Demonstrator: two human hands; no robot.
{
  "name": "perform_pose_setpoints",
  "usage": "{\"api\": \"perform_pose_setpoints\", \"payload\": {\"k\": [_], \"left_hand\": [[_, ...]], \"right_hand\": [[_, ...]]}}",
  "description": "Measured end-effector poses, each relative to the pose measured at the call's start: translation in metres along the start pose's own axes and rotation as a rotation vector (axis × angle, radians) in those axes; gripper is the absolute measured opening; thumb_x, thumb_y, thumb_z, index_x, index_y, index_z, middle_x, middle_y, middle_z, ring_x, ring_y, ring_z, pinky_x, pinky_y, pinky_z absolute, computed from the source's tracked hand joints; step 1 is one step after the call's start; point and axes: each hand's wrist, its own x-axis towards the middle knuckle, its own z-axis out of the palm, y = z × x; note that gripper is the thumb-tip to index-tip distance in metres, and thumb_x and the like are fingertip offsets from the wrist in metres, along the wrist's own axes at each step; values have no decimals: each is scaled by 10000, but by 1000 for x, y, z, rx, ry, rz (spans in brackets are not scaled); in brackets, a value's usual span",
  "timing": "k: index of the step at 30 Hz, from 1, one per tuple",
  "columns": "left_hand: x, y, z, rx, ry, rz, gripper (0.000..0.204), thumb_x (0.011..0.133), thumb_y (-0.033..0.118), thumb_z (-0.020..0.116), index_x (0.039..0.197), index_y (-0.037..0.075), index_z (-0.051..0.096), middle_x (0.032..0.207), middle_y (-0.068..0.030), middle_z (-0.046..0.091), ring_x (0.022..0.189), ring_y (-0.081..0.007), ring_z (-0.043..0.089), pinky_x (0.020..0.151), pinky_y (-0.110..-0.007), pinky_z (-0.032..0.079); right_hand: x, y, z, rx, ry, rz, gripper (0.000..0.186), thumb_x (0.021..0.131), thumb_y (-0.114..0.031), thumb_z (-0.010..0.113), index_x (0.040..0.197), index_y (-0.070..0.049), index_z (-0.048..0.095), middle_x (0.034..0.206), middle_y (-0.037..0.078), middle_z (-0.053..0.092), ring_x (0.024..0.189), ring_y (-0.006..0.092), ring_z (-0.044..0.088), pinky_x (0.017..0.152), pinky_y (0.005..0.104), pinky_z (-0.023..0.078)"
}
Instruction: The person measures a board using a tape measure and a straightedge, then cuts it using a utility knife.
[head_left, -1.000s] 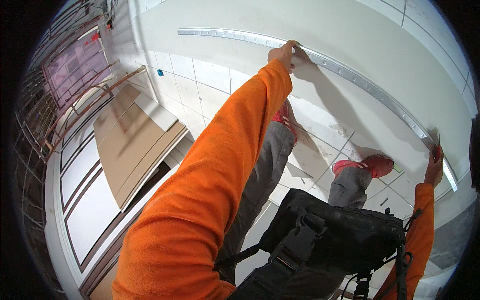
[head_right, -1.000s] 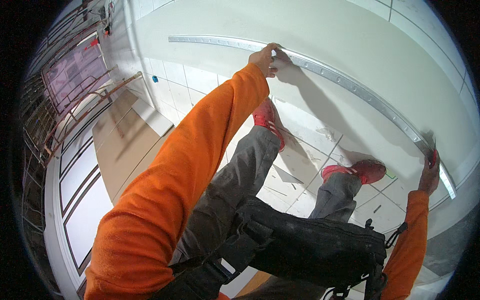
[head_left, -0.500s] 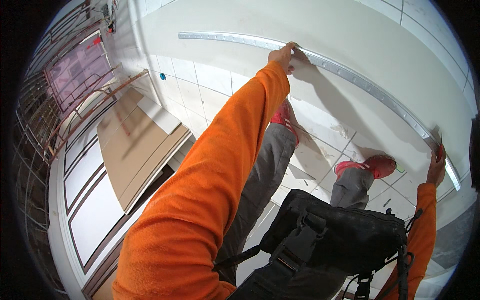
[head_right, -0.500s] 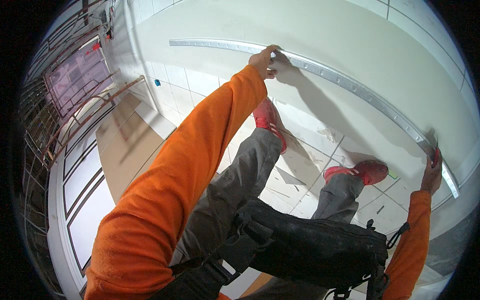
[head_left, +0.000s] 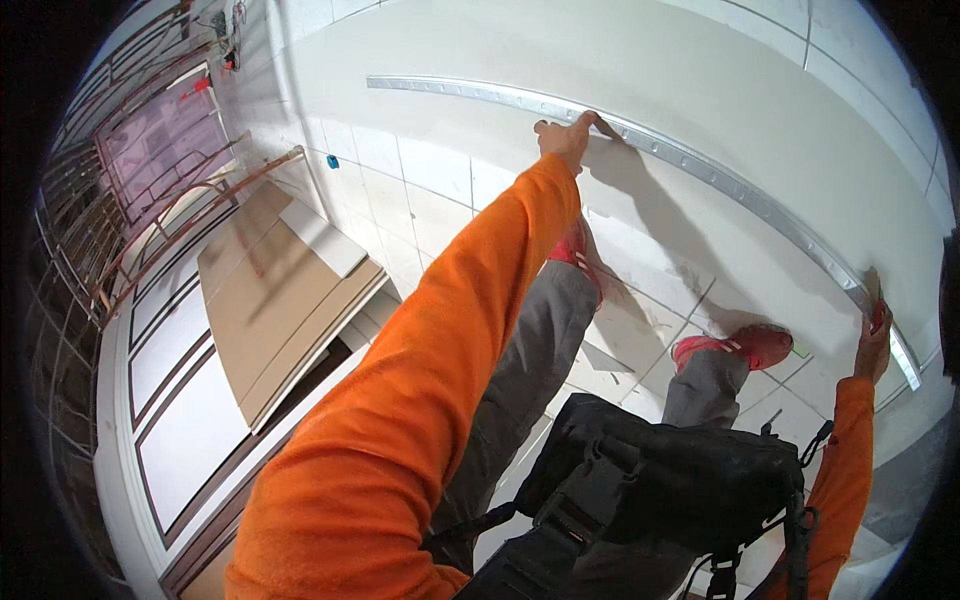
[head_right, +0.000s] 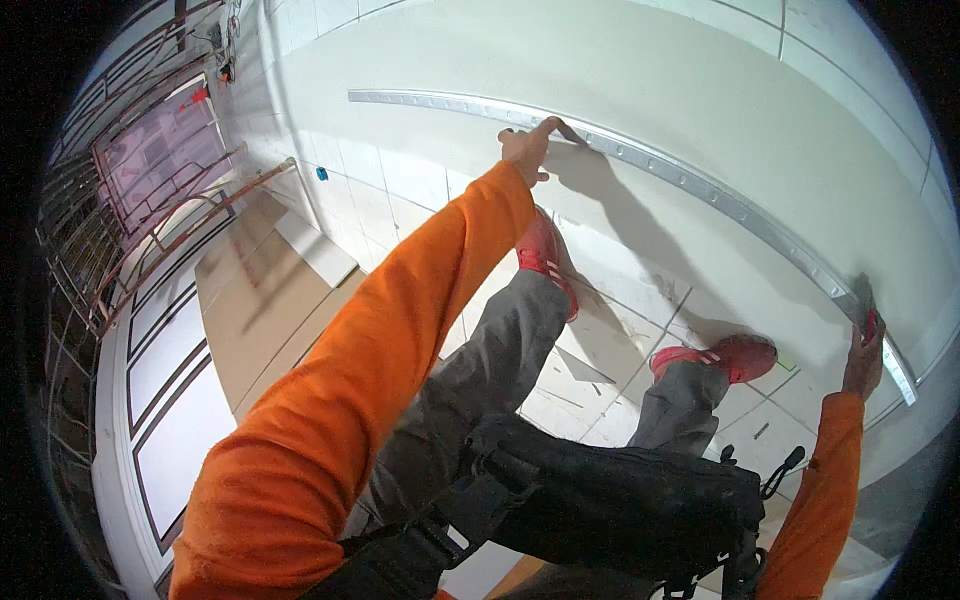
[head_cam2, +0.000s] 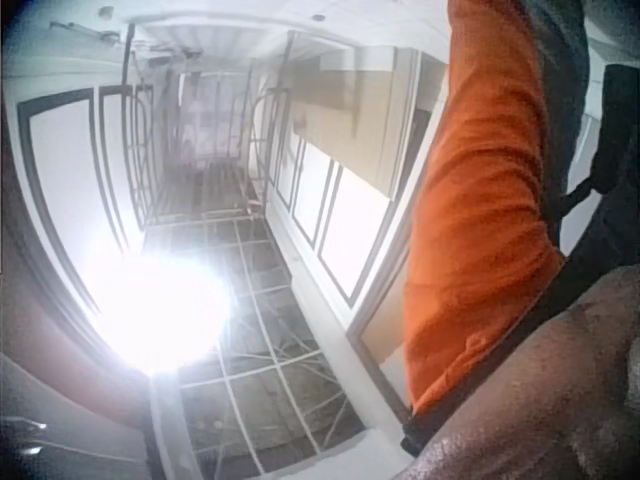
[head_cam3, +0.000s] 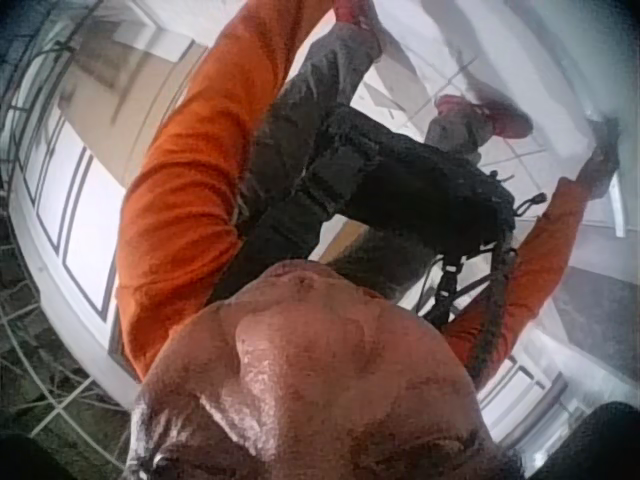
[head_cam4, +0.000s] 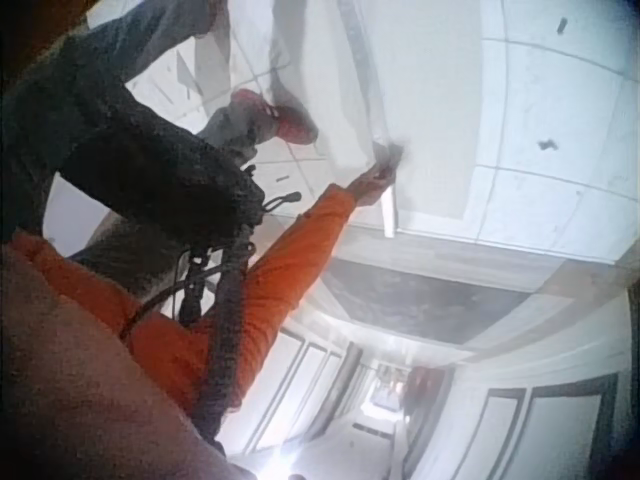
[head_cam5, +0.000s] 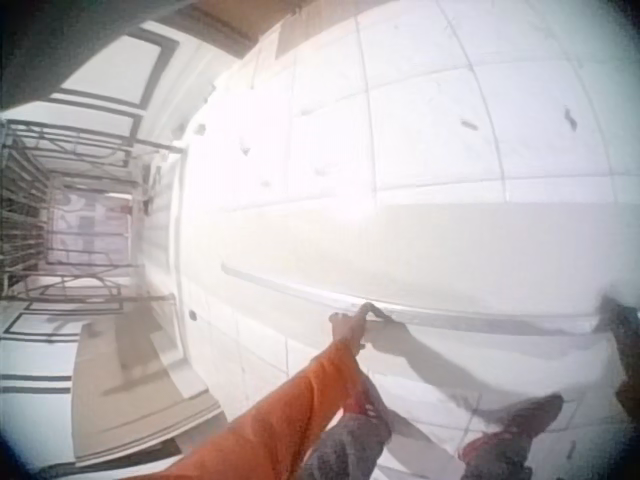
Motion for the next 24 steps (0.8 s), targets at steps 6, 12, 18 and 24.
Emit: {"api": "perform_pose_setpoints", "payload": {"k": [6,12,18,24], "left_hand": [[-29,-10,23,267,28,338,1319,668,546,844,1519,-56,35,1526,-303,214,1415,-449,282,1142,-571,313],[112,-30,-6,750,231,574,1514,556,788,761,1508,-124,18,1593,-307,93,1488,-425,96,1221,-466,55],[66,-25,33,790,59,427,1516,522,734,834,1484,-130,41,1532,-356,154,1436,-452,240,1182,-469,252],[41,1,21,888,75,407,1488,482,732,856,1435,-174,159,1470,-330,310,1401,-438,321,1127,-458,357]], "right_hand": [[-8,20,-14,68,-105,43,587,951,-207,616,1468,-141,348,1402,126,553,1266,295,556,1057,404,449],[4,-32,23,-189,-162,199,450,900,-379,635,1239,-84,636,1153,162,688,1057,356,646,930,446,498],[-72,-134,1,51,-88,-129,525,899,-285,603,1375,-121,455,1183,138,642,1021,323,655,818,467,544],[-70,-188,1,166,-41,-39,580,925,-325,563,1441,-133,379,1189,143,632,1007,339,656,808,474,548]]}}
